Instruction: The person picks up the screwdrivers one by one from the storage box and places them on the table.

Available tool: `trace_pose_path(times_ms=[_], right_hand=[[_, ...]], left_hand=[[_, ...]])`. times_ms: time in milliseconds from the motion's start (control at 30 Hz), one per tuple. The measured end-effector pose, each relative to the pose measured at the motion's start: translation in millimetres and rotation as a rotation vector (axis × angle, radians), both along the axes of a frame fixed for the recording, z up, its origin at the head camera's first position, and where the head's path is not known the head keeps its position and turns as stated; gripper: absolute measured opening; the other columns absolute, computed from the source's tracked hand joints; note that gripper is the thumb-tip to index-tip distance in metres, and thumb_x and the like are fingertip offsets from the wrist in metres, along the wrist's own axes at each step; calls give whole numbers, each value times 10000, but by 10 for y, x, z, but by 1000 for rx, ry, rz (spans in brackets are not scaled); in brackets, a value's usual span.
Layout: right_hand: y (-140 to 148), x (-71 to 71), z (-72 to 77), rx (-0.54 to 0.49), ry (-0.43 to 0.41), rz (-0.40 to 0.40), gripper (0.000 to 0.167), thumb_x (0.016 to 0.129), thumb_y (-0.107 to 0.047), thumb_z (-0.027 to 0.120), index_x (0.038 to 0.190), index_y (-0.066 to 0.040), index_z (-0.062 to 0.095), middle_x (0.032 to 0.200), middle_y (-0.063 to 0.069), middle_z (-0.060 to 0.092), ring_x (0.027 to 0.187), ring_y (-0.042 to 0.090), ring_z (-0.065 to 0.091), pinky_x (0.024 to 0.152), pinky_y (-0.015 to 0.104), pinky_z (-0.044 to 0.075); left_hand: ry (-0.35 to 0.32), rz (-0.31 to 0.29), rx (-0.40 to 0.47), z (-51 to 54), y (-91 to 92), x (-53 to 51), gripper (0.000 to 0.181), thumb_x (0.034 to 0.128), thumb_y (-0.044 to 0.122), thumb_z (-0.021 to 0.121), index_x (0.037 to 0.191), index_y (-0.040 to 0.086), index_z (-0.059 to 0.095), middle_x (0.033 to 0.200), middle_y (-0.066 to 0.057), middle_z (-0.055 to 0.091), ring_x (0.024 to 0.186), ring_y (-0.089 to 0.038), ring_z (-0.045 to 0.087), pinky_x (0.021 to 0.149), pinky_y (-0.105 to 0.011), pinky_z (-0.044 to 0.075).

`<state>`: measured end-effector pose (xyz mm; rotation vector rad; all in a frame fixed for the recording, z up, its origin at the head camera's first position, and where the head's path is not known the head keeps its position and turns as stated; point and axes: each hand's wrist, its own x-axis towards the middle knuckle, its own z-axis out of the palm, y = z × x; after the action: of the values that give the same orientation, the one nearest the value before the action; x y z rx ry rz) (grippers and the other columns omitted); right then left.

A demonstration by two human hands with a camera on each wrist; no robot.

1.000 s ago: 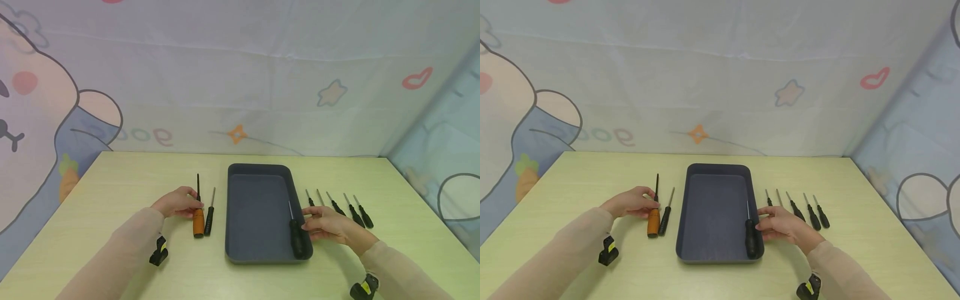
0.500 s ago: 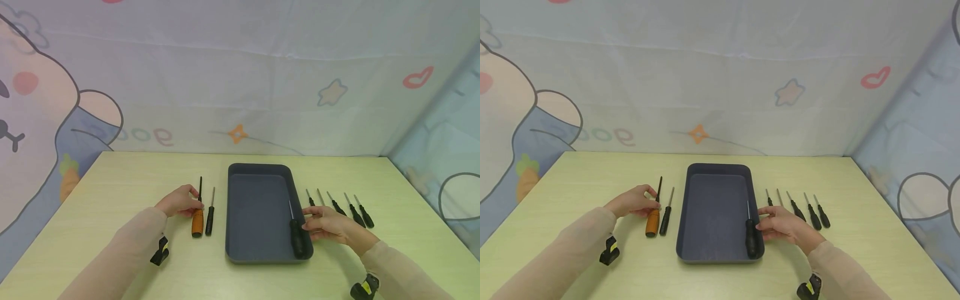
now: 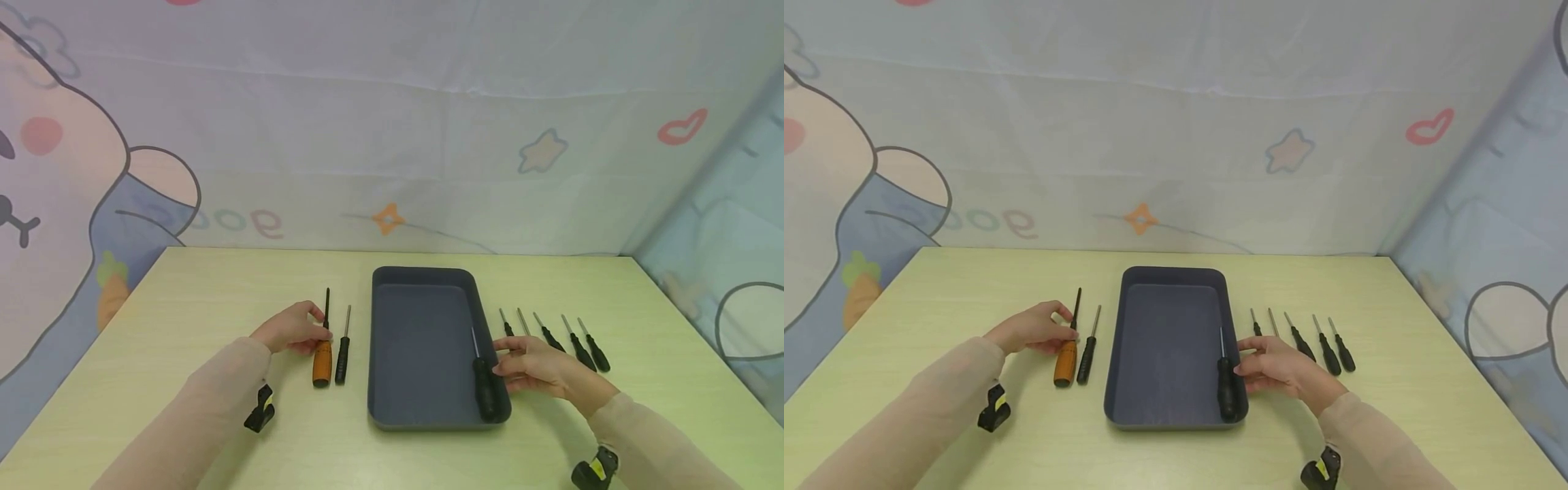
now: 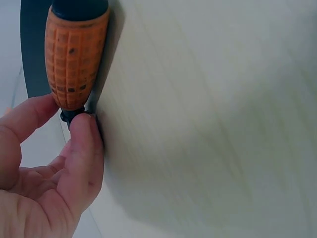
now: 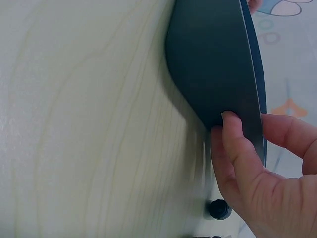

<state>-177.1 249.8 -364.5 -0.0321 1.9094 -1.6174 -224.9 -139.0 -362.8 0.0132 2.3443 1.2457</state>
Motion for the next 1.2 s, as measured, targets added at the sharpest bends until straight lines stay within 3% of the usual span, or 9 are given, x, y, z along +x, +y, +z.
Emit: trace_pose_path(times_ms=[300, 533, 867, 1200], right_hand=[[-7, 6, -5, -3, -3, -6, 709, 851, 34, 563, 1396, 152, 125, 950, 95, 476, 809, 144, 574, 682, 279, 532], [1, -2, -9, -12, 0, 3, 717, 848, 29, 562, 1392, 161, 115, 936, 86, 481, 814, 140, 579, 684, 278, 534], [22, -4, -25, -22, 5, 20, 701, 871, 35, 542, 1393, 171, 94, 1012, 117, 522, 866, 141, 609, 734, 317, 539], [30, 3, -23, -20, 5, 14, 711, 867, 32, 550, 1394, 171, 94, 1025, 124, 528, 871, 144, 605, 736, 317, 539]], left_hand=[[-3, -9, -16, 38, -45, -23, 415, 888, 112, 625, 1201, -37, 397, 821, -77, 550, 650, -144, 495, 659, -270, 511], [15, -53, -25, 127, -69, -12, 377, 904, 101, 598, 1198, -39, 408, 750, -75, 537, 678, -163, 498, 665, -294, 499], [7, -53, 25, 321, -18, -51, 397, 943, 145, 554, 1265, -33, 405, 1102, -198, 549, 889, -257, 543, 780, -337, 522], [11, -53, 65, 423, 96, -110, 413, 959, 175, 523, 1296, -35, 411, 1203, -239, 526, 1062, -340, 531, 869, -357, 501]])
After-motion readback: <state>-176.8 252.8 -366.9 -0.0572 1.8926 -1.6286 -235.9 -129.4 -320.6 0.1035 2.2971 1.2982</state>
